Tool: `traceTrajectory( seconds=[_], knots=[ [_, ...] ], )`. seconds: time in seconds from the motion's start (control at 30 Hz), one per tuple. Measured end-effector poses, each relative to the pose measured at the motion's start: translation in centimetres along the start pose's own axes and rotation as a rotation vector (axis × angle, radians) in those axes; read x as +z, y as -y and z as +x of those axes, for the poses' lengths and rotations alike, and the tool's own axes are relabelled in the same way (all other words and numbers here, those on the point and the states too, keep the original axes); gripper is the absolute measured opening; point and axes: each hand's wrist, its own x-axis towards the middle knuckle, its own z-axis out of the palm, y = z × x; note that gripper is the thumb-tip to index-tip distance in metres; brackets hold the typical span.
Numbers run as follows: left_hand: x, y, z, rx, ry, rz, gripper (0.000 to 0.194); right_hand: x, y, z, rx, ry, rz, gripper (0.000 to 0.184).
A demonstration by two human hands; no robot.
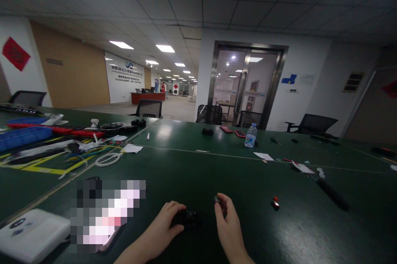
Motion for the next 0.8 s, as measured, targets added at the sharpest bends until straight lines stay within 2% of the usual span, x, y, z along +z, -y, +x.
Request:
traceTrajectory(
  seconds=[0.17,0.37,0.6,0.8],
  knots=[
    [-0.1,0.08,-0.05,-0.008,0.0,-0.018,0.041,-0.26,0.15,0.02,0.068,-0.002,0.021,0.035],
    [-0.12,-0.03,-0.11,-0.01,0.007,-0.029,0.041,-0.04,-0.44,0.23,0.072,-0.028,0.033,0.044],
    [0.04,0.13,-0.02,0.002,0.007,-0.013,0.042,-0.1,-0.54,0.4,0.111,-0.017,0.009,0.038],
    [0.05,-0.23,0.14,-0.025,0.018,0.008,0.043,-0.13,0.15,0.26,0.164,-0.05,0.075,0.038]
  ],
)
